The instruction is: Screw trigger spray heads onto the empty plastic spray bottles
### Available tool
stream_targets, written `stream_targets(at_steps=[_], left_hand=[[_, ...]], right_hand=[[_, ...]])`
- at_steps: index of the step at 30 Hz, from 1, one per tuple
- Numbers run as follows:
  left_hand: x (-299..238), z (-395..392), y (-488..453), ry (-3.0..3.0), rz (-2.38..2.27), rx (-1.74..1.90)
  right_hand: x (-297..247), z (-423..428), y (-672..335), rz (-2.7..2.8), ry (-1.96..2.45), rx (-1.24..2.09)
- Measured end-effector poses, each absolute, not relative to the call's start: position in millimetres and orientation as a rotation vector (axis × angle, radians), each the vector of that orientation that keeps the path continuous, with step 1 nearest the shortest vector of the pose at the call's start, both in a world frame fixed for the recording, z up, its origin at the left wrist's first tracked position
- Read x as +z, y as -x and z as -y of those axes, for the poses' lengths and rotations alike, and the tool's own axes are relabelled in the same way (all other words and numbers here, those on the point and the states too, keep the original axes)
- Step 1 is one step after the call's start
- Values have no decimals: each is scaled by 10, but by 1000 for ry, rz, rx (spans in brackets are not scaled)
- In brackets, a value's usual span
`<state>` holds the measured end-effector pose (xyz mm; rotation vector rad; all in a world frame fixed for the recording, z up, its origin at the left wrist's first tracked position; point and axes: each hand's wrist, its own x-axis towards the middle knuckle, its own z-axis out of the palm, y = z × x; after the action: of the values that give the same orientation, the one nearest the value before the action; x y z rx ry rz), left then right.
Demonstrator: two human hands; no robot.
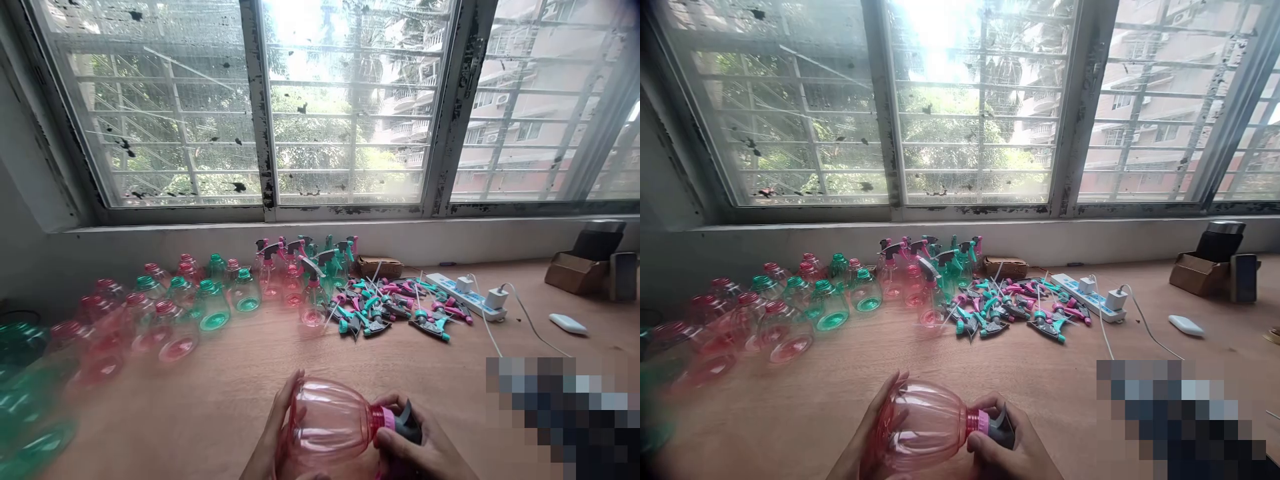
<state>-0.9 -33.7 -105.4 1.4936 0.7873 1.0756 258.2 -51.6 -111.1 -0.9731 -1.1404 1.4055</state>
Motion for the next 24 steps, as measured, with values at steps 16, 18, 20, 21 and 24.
stream_targets(at_steps=[16,18,20,21,24], left_hand=[[-1186,291,-8,-1519,-717,1086],[-1205,290,-8,-1526,-682,1070],[-1223,289,-14,-1495,-658,1063],[-1231,287,-19,-1476,-655,1065],[-1228,281,-38,-1495,-706,1094]], right_hand=[[-1158,492,-2599,1127,990,1417],[-1204,476,-2616,1186,965,1406],[-1244,462,-2628,1243,943,1383],[-1259,457,-2629,1256,934,1378],[-1274,449,-2620,1217,930,1406]])
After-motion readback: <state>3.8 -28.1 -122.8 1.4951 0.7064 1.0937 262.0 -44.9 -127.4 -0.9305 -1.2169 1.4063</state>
